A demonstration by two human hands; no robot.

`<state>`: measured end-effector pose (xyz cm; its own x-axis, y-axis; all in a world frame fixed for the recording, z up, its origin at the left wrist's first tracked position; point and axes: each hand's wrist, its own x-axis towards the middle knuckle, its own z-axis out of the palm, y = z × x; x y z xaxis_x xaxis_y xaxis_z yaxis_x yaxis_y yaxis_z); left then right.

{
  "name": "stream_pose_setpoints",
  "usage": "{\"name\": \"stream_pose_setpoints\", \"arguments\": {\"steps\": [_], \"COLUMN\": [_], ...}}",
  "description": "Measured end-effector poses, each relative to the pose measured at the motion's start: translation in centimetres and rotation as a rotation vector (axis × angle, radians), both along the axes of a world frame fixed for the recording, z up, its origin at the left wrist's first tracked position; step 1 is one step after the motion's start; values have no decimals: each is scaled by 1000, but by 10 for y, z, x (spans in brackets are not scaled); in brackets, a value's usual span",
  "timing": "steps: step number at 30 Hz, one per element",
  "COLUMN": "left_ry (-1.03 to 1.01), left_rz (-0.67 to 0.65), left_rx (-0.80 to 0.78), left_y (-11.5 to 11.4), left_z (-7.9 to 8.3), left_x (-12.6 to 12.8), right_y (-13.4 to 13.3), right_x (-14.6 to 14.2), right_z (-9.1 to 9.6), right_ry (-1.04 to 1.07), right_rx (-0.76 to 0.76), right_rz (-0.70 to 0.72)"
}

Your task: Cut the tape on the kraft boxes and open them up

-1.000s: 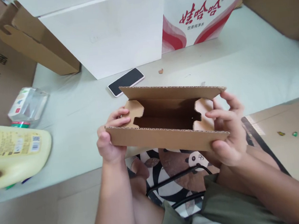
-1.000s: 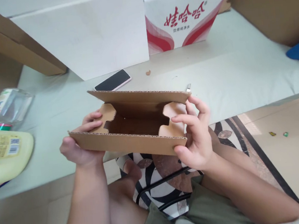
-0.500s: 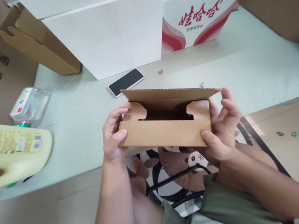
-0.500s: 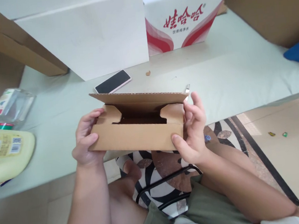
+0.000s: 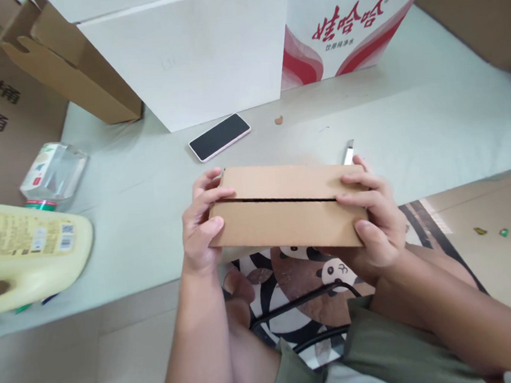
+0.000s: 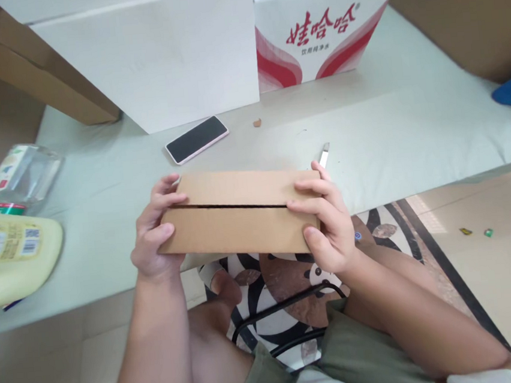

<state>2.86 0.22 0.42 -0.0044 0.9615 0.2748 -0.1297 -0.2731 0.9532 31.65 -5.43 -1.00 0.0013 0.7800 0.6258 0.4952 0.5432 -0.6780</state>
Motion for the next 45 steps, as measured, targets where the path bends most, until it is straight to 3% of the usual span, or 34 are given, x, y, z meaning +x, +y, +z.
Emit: {"name": "stream_pose_setpoints", "arguments": {"steps": [3, 10, 22, 29, 33, 38, 45], "left_ry": [31, 54, 26, 58, 72, 57, -216], "left_rz": [13, 69, 68, 115, 129, 170, 336], "left_rx": [8, 29, -17, 27, 29, 13, -105], "left_y": [0, -1, -1, -2, -2, 0, 5], "left_z": [2, 2, 8, 7, 8, 7, 9], "left_x": [0, 2, 1, 2, 3, 3, 1], "right_y": [1, 3, 2, 7, 7, 5, 5], "right_x": [-3, -6, -7, -1, 2, 2, 4], "right_z": [4, 7, 11, 16, 13, -3, -10], "right_ry": [15, 38, 106, 26, 3, 137, 193], "right_rx": [119, 92, 57, 77, 38, -96, -260], "right_rz": [43, 20, 100, 119, 89, 19, 203]}}
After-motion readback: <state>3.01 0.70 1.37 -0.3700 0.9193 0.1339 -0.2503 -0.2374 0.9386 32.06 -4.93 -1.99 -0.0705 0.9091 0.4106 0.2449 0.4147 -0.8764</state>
